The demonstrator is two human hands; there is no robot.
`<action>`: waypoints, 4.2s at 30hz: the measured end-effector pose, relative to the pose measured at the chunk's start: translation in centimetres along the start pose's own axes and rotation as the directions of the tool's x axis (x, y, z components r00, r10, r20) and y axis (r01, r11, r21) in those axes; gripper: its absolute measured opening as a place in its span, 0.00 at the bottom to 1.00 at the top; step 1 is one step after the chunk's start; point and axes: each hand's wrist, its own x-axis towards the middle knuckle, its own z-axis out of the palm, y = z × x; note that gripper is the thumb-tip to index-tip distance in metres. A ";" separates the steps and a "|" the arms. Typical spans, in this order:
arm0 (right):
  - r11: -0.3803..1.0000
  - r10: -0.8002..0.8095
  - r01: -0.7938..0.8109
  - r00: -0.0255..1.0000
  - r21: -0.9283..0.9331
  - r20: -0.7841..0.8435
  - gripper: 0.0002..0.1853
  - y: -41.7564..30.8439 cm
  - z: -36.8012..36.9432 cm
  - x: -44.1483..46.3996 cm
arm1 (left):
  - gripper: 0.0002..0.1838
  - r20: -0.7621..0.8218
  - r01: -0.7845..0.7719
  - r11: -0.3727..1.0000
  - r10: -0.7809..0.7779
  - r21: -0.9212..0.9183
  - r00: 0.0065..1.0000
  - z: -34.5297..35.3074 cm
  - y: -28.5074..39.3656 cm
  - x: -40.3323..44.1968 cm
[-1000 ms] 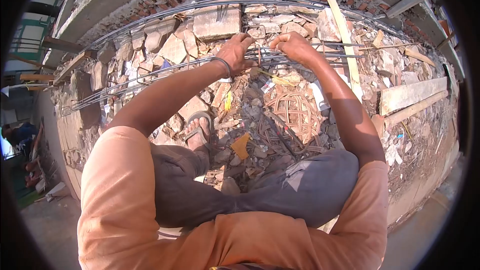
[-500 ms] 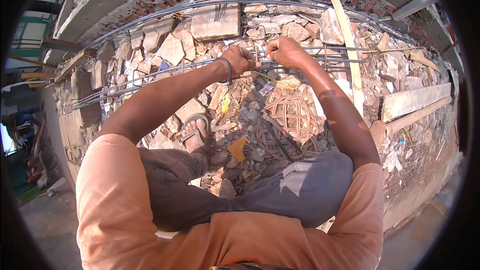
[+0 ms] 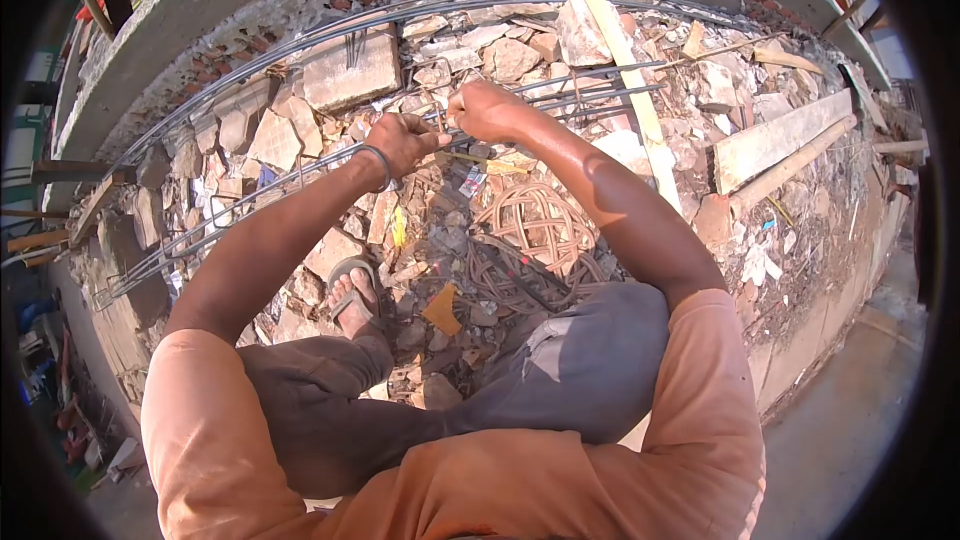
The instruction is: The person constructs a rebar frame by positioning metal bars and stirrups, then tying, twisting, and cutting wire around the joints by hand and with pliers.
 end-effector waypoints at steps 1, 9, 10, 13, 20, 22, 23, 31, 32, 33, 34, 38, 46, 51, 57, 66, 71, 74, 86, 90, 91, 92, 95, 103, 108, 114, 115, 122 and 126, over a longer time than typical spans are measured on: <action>1.000 0.022 -0.022 1.000 -0.007 0.009 0.11 -0.1 -0.1 -0.1 | 0.17 0.001 0.007 1.000 -0.007 0.017 1.000 -0.2 0.6 -0.4; 0.993 -0.112 0.113 0.994 0.044 -0.020 0.14 1.3 0.0 -0.3 | 0.17 0.099 -0.156 0.981 0.145 0.116 0.985 -2.3 -2.4 1.2; 0.989 -0.133 0.134 0.991 0.062 -0.017 0.15 1.5 -0.2 -0.1 | 0.16 0.001 -0.194 0.956 0.199 0.218 0.980 -2.3 -1.5 -0.2; 0.993 -0.003 0.009 0.999 0.121 -0.050 0.10 1.0 -1.9 -0.3 | 0.12 -0.185 -0.470 0.680 0.658 0.562 0.730 -1.6 -0.5 -4.6; 0.991 0.052 -0.041 0.995 0.129 -0.088 0.09 0.5 -2.1 0.8 | 0.07 -0.252 -0.079 0.823 -0.080 -0.563 0.964 8.4 -4.7 -1.1; 0.991 0.036 -0.030 0.999 0.132 -0.040 0.09 0.9 -1.9 1.4 | 0.09 -0.252 -0.129 0.344 -0.345 -0.930 0.904 10.3 -2.3 -1.5; 0.991 0.028 -0.030 0.999 0.129 0.016 0.09 1.7 -1.6 1.6 | 0.14 -0.253 -0.174 0.226 -0.389 -0.958 0.886 11.2 -2.4 -1.2; 0.986 -0.093 0.083 0.994 -0.146 -0.064 0.09 0.6 -0.3 -1.4 | 0.15 -0.295 -0.392 -0.135 -0.454 -0.910 0.841 10.9 -3.9 0.4; 0.983 -0.066 0.059 0.997 -0.172 -0.037 0.09 -0.1 -0.5 -1.9 | 0.14 -0.270 -0.380 -0.187 -0.437 -0.906 0.858 10.7 -4.3 0.9; 0.983 -0.042 0.033 0.998 -0.179 -0.048 0.09 -0.3 -0.2 -2.0 | 0.13 -0.296 -0.362 -0.086 -0.420 -0.928 0.858 10.4 -3.8 0.6; 0.983 -0.021 0.011 0.998 -0.184 -0.055 0.09 -0.2 0.3 -1.7 | 0.12 -0.323 -0.346 0.017 -0.402 -0.938 0.857 10.5 -3.4 0.2; 0.994 0.056 -0.058 0.998 -0.089 -0.017 0.10 0.2 -0.5 -1.1 | 0.10 -0.467 -0.418 0.215 -0.309 -0.883 0.828 11.4 -4.3 0.7; 0.990 0.030 -0.030 1.000 -0.140 -0.003 0.13 0.2 -0.5 -0.6 | 0.09 -0.353 -0.385 0.036 -0.486 -0.922 0.799 14.0 -3.8 1.2; 0.991 0.089 -0.086 0.996 -0.103 0.020 0.12 -1.0 -0.2 -0.6 | 0.11 -0.129 -0.234 -0.152 -0.502 -0.960 0.855 12.6 -2.2 0.3; 0.972 0.176 -0.163 0.982 -0.172 0.065 0.15 -1.9 -0.1 -0.4 | 0.10 -0.295 -0.355 -0.026 -0.499 -0.935 0.815 13.5 -3.3 0.7; 0.989 -0.042 0.048 0.998 -0.142 0.045 0.11 0.1 0.3 0.1 | 0.17 -0.407 -0.715 -0.007 -0.818 -0.700 0.406 7.8 -10.1 1.3; 0.999 -0.005 0.011 0.984 -0.031 0.181 0.07 -0.9 -1.1 -0.5 | 0.26 -0.335 -0.754 0.232 -0.942 -0.615 -0.017 0.9 -17.1 -2.2; 1.000 0.005 -0.005 0.976 -0.001 0.220 0.06 -1.7 -1.0 0.0 | 0.24 -0.376 -0.896 -0.006 -0.906 -0.445 0.193 -2.7 -22.7 -2.3; 0.994 -0.083 0.091 0.989 -0.057 0.123 0.10 0.3 -0.1 0.4 | 0.10 -0.386 -0.831 -0.012 -0.882 -0.556 0.271 -6.6 -26.2 -3.0; 0.990 -0.055 0.068 0.992 -0.124 0.113 0.11 0.1 -0.7 -0.5 | 0.17 -0.455 -0.862 -0.262 -0.763 -0.433 0.460 -6.4 -25.8 -3.2; 0.986 -0.037 0.056 0.992 -0.160 0.123 0.11 -0.7 -0.7 -0.6 | 0.17 -0.485 -0.850 -0.233 -0.736 -0.473 0.472 -6.2 -26.8 -2.7; 0.985 -0.038 0.058 0.992 -0.165 0.121 0.11 -1.0 -0.7 -0.5 | 0.17 -0.514 -0.837 -0.201 -0.709 -0.509 0.483 -5.7 -27.6 -2.3; 0.984 -0.046 0.064 0.993 -0.168 0.110 0.11 -0.6 -0.7 -0.5 | 0.15 -0.540 -0.779 -0.264 -0.595 -0.569 0.596 -5.6 -26.0 -2.9; 0.982 -0.062 0.082 0.991 -0.170 0.120 0.11 -0.3 -0.6 -0.4 | 0.16 -0.280 -0.817 -0.026 -0.933 -0.576 0.227 -6.8 -22.5 -3.4; 0.994 -0.098 0.102 0.992 -0.050 0.074 0.08 0.9 0.3 0.1 | 0.14 -0.386 -0.844 -0.294 -0.788 -0.449 0.480 -5.9 -24.4 -3.1; 0.995 -0.084 0.090 0.990 -0.051 0.112 0.08 0.4 -0.7 0.0 | 0.20 -0.450 -0.805 -0.388 -0.680 -0.450 0.579 -6.0 -26.2 -2.1; 0.994 -0.077 0.085 0.991 -0.068 0.114 0.08 -0.1 -1.0 -0.2 | 0.21 -0.472 -0.808 -0.382 -0.667 -0.448 0.576 -6.3 -25.2 -2.3; 0.996 -0.022 0.033 0.991 -0.084 0.130 0.06 -0.2 -3.0 -1.2 | 0.22 -0.512 -0.791 -0.356 -0.616 -0.498 0.599 -5.6 -23.5 -1.5; 0.996 -0.043 0.048 0.996 -0.069 0.082 0.05 2.5 -3.5 -1.9 | 0.19 -0.479 -0.766 -0.415 -0.606 -0.491 0.635 -4.2 -21.4 -0.3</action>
